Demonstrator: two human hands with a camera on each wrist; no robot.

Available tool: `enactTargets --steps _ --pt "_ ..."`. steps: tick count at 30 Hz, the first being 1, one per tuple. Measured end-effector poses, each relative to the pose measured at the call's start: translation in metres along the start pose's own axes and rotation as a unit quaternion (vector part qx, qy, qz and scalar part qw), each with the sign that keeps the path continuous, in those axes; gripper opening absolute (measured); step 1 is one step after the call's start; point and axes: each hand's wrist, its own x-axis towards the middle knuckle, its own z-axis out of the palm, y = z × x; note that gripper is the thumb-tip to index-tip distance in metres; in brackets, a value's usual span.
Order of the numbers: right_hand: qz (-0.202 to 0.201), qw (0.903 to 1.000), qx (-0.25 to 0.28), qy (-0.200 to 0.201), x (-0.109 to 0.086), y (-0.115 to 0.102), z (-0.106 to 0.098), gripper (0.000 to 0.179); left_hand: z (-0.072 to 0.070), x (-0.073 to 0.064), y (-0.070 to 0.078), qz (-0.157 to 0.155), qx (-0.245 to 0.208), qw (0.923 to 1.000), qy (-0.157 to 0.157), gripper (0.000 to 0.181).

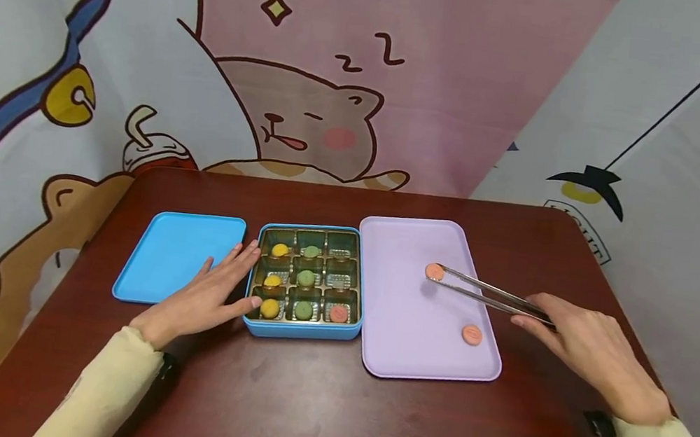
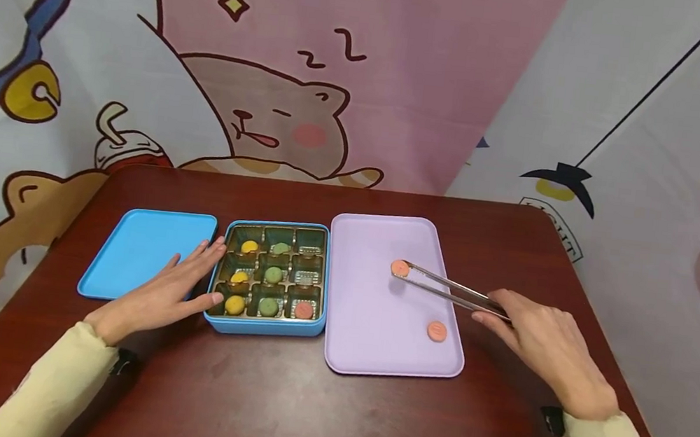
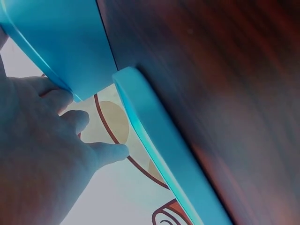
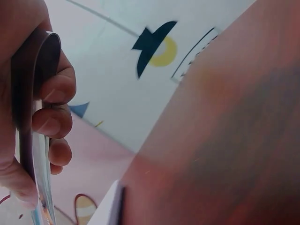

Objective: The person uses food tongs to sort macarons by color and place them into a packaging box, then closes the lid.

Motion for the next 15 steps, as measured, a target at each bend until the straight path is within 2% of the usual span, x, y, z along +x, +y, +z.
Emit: enactTargets --steps 5,11,15 --pt "-0.022 0.9997 0.009 0.003 0.013 -0.018 -0.005 0.033 0.001 0.001 0.002 0.000 0.016 0.9999 0.002 0.089" --pt "-0.036 0.9990 0.023 -0.015 0.030 -0.038 -0.008 0.032 0.001 0.002 0.005 0.012 0.061 0.9980 0.010 0.086" --pt "-0.044 0.9983 0.028 -0.025 0.042 -0.050 -0.006 0.031 0.000 0.001 0.005 0.010 0.079 0.9967 0.018 0.086"
